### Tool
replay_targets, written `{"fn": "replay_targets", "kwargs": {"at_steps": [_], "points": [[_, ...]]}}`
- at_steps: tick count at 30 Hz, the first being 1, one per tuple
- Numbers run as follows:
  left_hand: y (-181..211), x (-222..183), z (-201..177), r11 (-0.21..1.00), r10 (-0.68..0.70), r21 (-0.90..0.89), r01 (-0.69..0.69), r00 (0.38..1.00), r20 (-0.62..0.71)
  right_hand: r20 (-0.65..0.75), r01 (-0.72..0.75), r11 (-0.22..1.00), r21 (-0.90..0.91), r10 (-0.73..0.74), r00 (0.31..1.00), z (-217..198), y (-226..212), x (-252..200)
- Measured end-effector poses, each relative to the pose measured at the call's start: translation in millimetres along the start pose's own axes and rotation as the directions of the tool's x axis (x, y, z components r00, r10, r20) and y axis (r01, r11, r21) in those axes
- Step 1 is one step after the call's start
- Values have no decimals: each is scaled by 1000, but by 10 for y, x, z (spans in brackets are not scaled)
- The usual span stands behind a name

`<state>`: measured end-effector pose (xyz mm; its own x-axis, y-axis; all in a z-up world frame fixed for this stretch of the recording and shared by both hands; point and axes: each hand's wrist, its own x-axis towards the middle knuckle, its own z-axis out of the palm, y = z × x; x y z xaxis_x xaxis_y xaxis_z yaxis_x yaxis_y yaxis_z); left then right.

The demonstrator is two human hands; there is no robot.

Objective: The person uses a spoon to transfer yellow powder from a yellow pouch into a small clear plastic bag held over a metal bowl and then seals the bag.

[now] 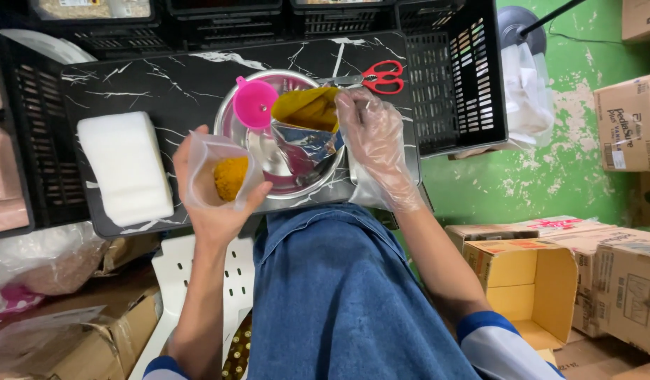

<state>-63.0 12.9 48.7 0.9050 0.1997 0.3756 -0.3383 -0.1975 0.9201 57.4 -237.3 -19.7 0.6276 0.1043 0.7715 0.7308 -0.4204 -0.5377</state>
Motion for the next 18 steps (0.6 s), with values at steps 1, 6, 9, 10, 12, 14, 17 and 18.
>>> {"fn": "replay_targets", "kwargs": {"at_steps": [1,6,9,10,12,14,17,18], "points": [[-36,27,8,1000,0,-6,0,1000,3,0,0,1000,-6,0,1000,-61,-127,34],[-143,159,18,1000,-10,2,10,1000,17,97,-529,831,170,520,848,-421,-763,216],[-264,227,33,999,-36,-11,37,998,61,50,-798,560,224,811,583,-598,-953,192],[-299,241,47,999,-38,-14,39,997,64,46,-799,559,221,812,581,-655,-883,83],[-369,279,82,999,-41,8,40,995,86,99,-741,597,306,754,649,-773,-742,-131],[-412,294,108,999,-50,14,49,994,98,65,-778,550,305,803,593,-791,-686,-145],[-459,311,155,998,-62,20,60,993,102,15,-816,484,316,858,514,-804,-645,-144],[-473,304,170,998,-68,16,67,993,97,-3,-824,466,323,871,492,-807,-643,-147]]}}
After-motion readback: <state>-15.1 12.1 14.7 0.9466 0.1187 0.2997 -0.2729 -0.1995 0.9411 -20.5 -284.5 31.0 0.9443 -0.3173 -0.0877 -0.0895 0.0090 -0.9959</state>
